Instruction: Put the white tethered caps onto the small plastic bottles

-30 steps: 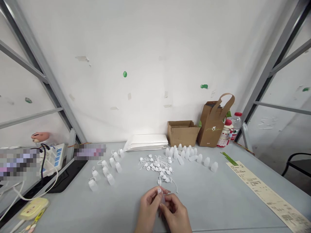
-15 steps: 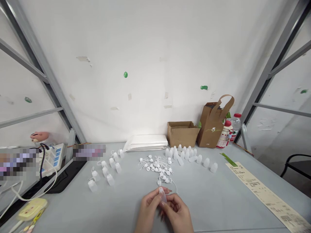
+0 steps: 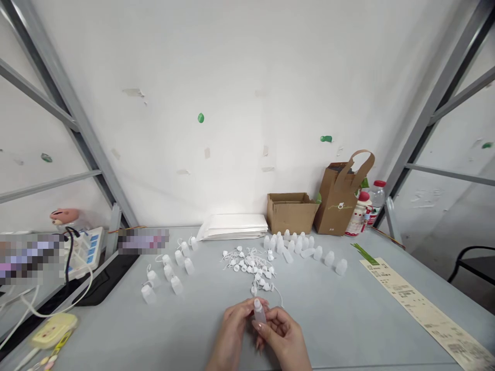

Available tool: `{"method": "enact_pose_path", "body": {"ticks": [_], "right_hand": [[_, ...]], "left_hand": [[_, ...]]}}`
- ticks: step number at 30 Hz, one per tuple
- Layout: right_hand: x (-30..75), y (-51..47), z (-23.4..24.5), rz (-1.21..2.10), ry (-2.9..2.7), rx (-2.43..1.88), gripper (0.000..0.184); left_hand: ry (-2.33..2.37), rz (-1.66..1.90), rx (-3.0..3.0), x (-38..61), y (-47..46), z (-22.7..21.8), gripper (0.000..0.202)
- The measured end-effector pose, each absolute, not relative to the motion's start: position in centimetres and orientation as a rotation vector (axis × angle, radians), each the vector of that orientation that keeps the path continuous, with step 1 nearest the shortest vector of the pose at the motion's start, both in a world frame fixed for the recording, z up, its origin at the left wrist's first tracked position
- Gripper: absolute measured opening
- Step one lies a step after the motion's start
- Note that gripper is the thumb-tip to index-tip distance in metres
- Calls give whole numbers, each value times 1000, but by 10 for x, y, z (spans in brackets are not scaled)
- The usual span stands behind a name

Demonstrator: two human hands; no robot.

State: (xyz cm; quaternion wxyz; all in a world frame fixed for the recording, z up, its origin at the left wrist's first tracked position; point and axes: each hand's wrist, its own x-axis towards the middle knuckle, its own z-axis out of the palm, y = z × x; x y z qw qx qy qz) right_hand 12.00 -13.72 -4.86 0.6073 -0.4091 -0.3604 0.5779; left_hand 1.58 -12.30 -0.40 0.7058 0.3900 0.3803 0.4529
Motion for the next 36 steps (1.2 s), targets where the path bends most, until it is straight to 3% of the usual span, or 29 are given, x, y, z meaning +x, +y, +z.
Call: {"method": "enact_pose_path", "body": {"ticks": [13, 21, 26, 31, 36], "right_hand": [[120, -139, -47, 1441, -887, -883, 37], [125, -132, -52, 1357, -871, -911, 31], [124, -134, -50, 1326, -961, -919, 30], [124, -135, -46, 1342, -1017, -952, 32], [125, -135, -45, 1117, -1141, -1042, 18]], "left_hand": [[715, 992, 690, 17, -122, -3, 19], [929, 1176, 880, 26, -128, -11, 30], [952, 1146, 1027, 17, -124, -9, 28], [874, 1051, 993, 8, -121, -9, 39], [789, 1172, 880, 16, -128, -15, 35]]}}
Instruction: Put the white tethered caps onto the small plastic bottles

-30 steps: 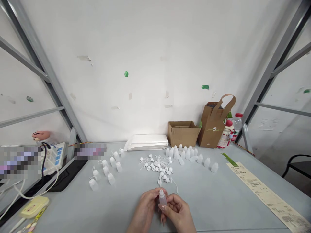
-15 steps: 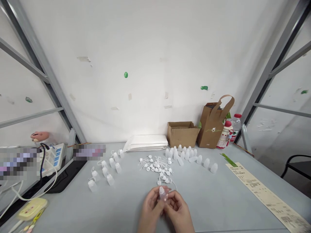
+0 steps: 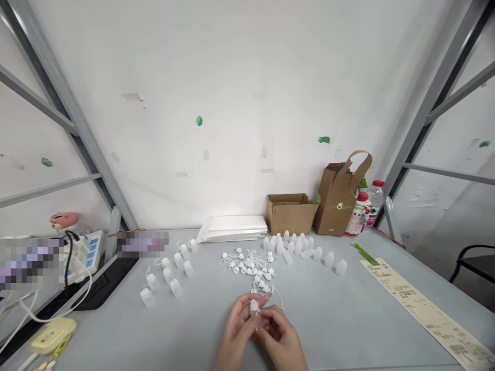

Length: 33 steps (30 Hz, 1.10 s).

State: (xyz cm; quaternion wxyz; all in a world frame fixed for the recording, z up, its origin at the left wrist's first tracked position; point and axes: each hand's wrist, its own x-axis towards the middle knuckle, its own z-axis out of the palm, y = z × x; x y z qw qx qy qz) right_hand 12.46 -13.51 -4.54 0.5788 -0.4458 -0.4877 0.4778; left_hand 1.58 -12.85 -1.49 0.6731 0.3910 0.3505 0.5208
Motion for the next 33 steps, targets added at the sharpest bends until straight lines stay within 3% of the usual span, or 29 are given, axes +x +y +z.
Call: {"method": "enact_pose_path", "body": {"ticks": [13, 24, 33], "right_hand": [[114, -140, -53, 813, -1120, -1190, 12], [112, -140, -60, 813, -1072, -1234, 20], [112, -141, -60, 796, -1108, -1274, 16]], "left_hand": [[1005, 1162, 903, 22, -134, -5, 29], [971, 1183, 697, 26, -129, -12, 21], [897, 1166, 739, 28, -125, -11, 11]]}}
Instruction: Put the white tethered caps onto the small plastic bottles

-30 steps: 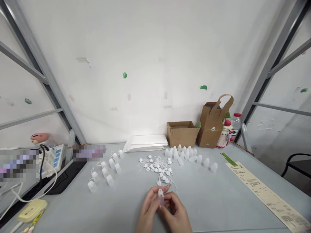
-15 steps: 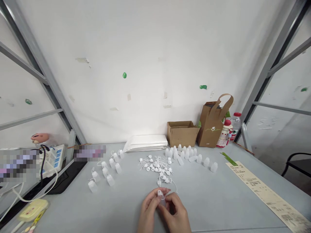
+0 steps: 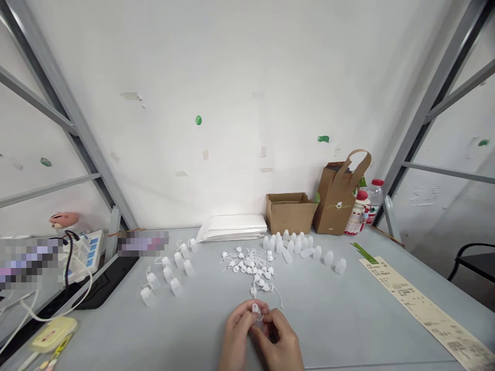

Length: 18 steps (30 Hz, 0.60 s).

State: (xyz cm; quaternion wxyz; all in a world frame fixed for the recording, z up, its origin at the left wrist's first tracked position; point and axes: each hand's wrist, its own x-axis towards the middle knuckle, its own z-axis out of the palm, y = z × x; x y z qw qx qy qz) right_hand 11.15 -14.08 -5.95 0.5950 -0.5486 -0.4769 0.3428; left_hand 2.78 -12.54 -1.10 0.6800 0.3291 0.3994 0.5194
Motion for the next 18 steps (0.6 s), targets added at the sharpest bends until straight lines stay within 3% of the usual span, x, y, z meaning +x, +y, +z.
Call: {"method": "enact_pose_path", "body": {"ticks": [5, 11, 18], "right_hand": [[112, -141, -59, 805, -1117, -1293, 15], [113, -138, -64, 868, -1057, -1269, 18], [111, -140, -58, 779, -1096, -1273, 23]], "left_hand": [[965, 1203, 694, 32, -128, -13, 10], [928, 1234, 681, 35, -132, -16, 30], [998, 1187, 708, 30, -132, -11, 28]]}}
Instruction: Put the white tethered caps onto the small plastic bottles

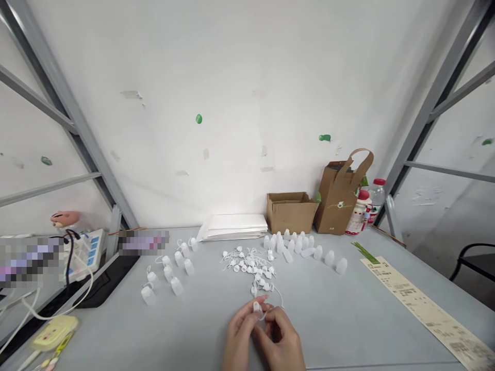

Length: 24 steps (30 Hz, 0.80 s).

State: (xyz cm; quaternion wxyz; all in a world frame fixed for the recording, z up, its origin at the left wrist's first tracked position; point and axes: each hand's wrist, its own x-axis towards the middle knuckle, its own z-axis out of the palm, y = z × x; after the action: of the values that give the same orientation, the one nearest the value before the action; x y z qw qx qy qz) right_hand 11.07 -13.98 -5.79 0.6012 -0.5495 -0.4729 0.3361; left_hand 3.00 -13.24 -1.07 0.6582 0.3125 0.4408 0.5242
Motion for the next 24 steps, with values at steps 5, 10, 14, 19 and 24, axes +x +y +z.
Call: {"method": "enact_pose_path", "body": {"ticks": [5, 10, 14, 19, 24], "right_hand": [[113, -140, -56, 845, -1090, -1284, 23], [120, -138, -56, 956, -1106, -1257, 21], [121, -138, -56, 949, -1044, -1209, 21], [120, -139, -54, 1027, -1028, -1199, 25], [120, -139, -51, 1036, -966, -1166, 28]], "left_hand": [[981, 1173, 705, 28, -131, -11, 30], [915, 1147, 691, 25, -131, -4, 32], [879, 1156, 674, 25, -131, -4, 33], [861, 1172, 655, 26, -130, -7, 34], [813, 1141, 593, 24, -128, -9, 34]]}}
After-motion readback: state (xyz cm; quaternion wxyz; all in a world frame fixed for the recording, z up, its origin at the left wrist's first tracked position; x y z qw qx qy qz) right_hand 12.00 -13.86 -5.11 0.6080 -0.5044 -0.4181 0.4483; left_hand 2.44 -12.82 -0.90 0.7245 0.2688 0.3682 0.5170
